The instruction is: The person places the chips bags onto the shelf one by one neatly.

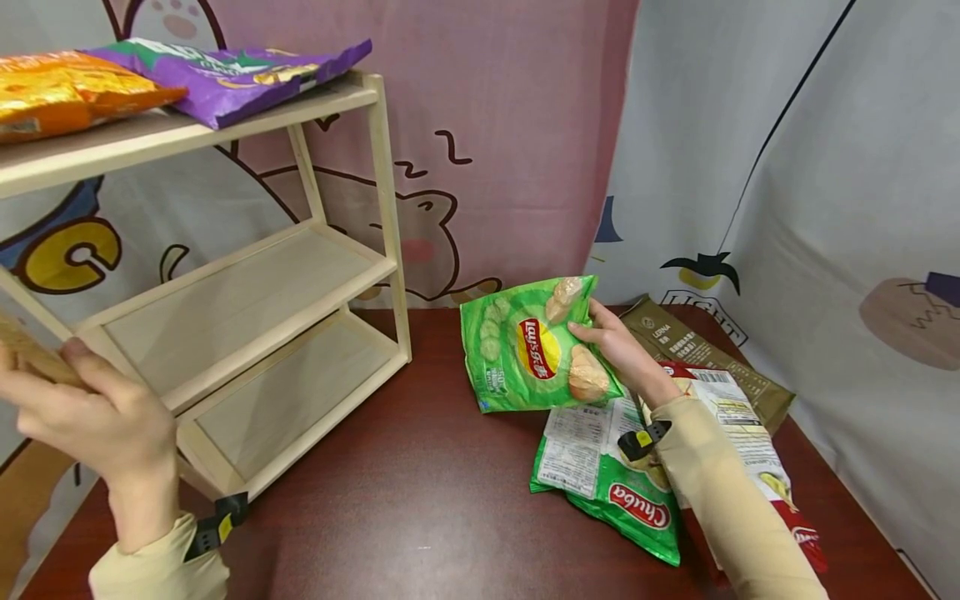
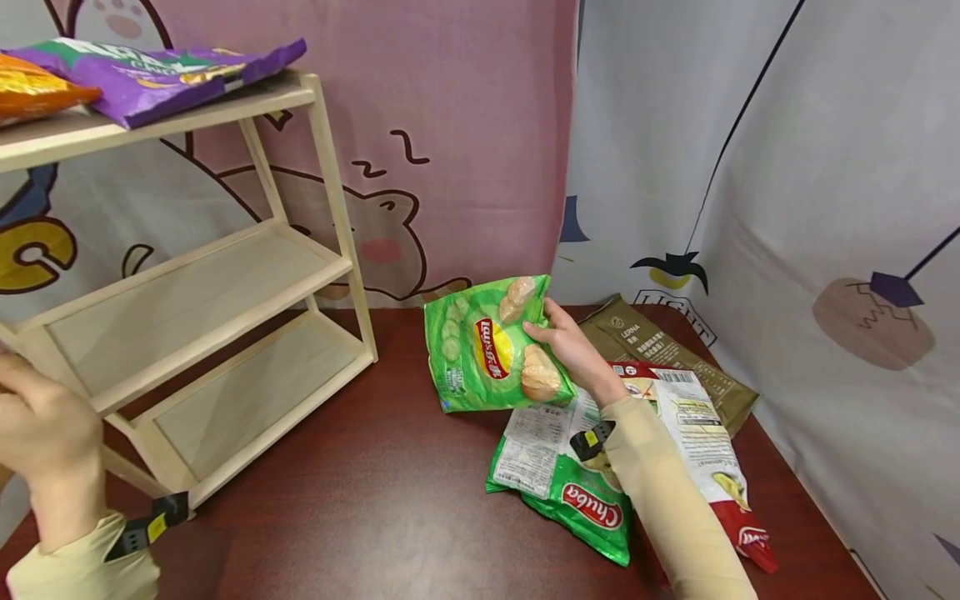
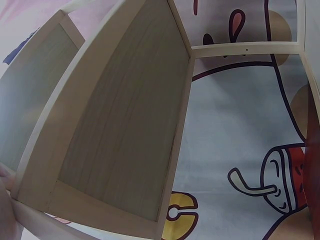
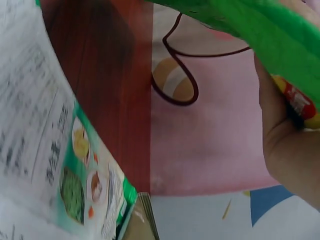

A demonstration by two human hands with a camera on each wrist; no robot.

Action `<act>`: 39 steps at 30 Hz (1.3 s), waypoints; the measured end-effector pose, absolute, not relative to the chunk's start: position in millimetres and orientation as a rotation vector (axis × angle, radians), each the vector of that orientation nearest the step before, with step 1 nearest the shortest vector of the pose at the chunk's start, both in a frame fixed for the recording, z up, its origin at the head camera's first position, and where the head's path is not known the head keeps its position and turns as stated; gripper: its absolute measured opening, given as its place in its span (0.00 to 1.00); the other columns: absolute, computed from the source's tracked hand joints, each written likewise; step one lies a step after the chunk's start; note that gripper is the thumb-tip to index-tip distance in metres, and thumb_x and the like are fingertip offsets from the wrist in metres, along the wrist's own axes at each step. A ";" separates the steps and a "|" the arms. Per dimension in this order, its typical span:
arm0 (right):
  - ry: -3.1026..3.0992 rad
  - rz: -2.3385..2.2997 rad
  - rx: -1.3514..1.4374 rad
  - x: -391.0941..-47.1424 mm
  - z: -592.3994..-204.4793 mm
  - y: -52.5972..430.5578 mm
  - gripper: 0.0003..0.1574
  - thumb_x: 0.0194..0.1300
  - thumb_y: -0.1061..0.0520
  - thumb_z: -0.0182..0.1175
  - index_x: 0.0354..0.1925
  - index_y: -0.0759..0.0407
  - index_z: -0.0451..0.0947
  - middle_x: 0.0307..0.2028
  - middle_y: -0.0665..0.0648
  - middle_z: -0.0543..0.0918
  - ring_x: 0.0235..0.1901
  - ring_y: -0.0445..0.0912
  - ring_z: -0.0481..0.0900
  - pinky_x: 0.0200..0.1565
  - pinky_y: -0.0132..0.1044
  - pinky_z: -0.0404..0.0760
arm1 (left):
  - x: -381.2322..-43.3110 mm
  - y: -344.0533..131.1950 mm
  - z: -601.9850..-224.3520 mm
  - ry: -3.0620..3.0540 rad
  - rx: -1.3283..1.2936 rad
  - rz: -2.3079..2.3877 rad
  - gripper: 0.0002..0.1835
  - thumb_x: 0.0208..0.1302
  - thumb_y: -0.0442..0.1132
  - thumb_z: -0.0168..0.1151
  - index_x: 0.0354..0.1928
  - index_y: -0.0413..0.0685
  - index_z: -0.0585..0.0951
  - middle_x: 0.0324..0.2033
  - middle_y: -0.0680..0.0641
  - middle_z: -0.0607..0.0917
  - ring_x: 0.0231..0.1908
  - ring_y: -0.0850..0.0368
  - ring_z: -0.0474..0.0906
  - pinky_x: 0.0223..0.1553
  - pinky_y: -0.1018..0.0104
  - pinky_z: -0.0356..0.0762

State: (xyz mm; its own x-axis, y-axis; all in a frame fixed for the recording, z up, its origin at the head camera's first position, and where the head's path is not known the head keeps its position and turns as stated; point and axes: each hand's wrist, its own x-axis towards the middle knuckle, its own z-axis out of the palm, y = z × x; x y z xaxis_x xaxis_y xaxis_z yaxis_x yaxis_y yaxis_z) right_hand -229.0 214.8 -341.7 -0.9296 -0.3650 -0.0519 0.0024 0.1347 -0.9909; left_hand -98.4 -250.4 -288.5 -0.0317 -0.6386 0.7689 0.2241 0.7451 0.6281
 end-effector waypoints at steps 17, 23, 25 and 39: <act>2.793 -1.278 -0.290 -241.6 -355.8 225.6 0.27 0.73 0.59 0.45 0.65 0.72 0.59 0.53 0.73 0.74 0.49 0.56 0.75 0.52 0.46 0.73 | -98.8 -249.3 -288.2 -1.440 0.346 -0.718 0.22 0.67 0.34 0.45 0.61 0.34 0.66 0.58 0.49 0.79 0.38 0.72 0.67 0.54 0.75 0.70; 2.980 -1.143 -0.246 -243.6 -362.1 222.9 0.27 0.70 0.63 0.47 0.63 0.74 0.58 0.53 0.76 0.74 0.51 0.63 0.74 0.53 0.55 0.73 | -99.9 -249.3 -287.6 -1.434 0.343 -0.732 0.21 0.67 0.35 0.45 0.61 0.36 0.67 0.57 0.47 0.80 0.36 0.72 0.65 0.50 0.78 0.69; 3.029 -1.111 -0.224 -243.5 -361.8 221.7 0.27 0.68 0.63 0.48 0.62 0.75 0.58 0.52 0.77 0.74 0.51 0.64 0.74 0.52 0.55 0.73 | -100.0 -249.4 -287.8 -1.434 0.346 -0.729 0.21 0.67 0.35 0.45 0.61 0.35 0.67 0.56 0.47 0.80 0.35 0.72 0.64 0.49 0.78 0.68; 3.128 -0.979 -0.317 -236.3 -361.2 191.7 0.25 0.65 0.63 0.50 0.60 0.70 0.66 0.52 0.69 0.74 0.52 0.60 0.74 0.53 0.53 0.74 | -98.2 -250.0 -289.6 -1.457 0.339 -0.683 0.24 0.68 0.35 0.44 0.62 0.26 0.64 0.59 0.47 0.78 0.41 0.69 0.70 0.59 0.72 0.69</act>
